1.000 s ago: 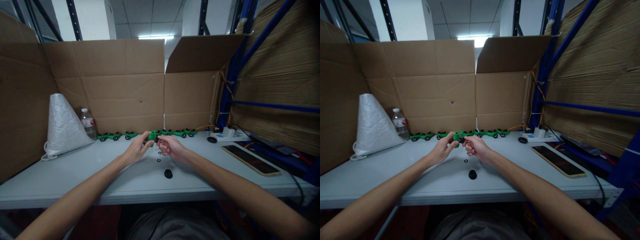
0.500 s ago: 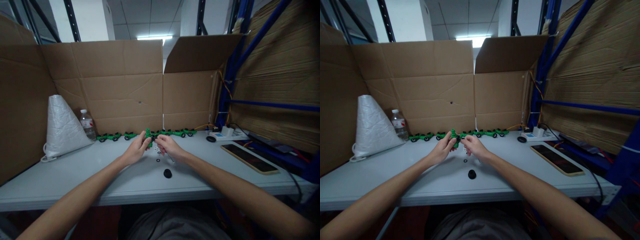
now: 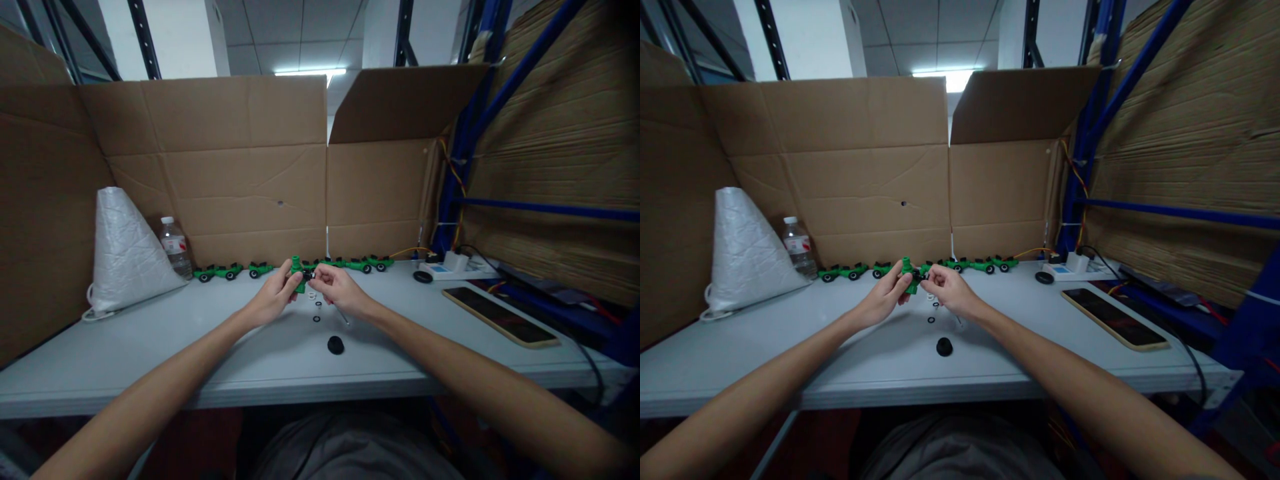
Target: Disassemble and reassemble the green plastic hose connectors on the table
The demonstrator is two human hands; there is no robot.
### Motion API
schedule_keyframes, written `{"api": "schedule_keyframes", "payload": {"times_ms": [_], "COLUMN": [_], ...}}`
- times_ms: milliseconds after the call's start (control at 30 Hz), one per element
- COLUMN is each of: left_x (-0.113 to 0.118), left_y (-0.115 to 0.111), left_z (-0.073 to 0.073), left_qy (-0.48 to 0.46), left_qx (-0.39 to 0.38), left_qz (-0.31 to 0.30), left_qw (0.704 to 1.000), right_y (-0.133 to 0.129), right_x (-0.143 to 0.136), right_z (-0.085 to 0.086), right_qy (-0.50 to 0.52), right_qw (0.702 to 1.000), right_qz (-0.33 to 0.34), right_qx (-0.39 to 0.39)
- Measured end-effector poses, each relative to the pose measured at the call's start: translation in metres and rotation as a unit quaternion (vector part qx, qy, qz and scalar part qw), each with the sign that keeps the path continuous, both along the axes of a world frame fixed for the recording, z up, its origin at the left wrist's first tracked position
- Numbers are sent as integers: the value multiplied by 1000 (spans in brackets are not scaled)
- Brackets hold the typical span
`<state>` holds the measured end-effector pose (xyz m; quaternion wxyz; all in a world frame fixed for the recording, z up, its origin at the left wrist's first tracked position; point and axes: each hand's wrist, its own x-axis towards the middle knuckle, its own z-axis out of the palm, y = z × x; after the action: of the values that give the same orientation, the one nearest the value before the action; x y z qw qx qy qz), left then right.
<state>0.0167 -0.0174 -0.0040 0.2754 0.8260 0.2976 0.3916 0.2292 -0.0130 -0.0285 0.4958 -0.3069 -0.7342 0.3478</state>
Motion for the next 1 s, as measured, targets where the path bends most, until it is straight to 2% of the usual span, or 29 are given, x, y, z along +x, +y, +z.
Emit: {"api": "schedule_keyframes", "payload": {"times_ms": [167, 300, 467, 667, 867, 1000], "left_x": [0, -2, -2, -2, -1, -1], "left_y": [6, 12, 12, 11, 7, 6], "left_z": [-5, -6, -3, -3, -4, -4], "left_qy": [-33, -41, -55, -48, -13, 6], "left_qx": [-58, -81, -110, -95, -50, -21], "left_qz": [-14, -13, -15, -18, -11, -2], "left_qw": [998, 996, 992, 994, 999, 1000], "right_y": [-2, -7, -11, -8, -10, -7], "right_x": [4, 6, 9, 4, 1, 1], "right_z": [-4, -3, 1, -3, 0, 4], "right_qy": [-98, -185, -246, -228, -220, -171], "right_qw": [989, 964, 934, 947, 947, 967], "right_qz": [-46, -88, -103, -107, -158, -144], "right_qx": [105, 172, 236, 198, 173, 120]}}
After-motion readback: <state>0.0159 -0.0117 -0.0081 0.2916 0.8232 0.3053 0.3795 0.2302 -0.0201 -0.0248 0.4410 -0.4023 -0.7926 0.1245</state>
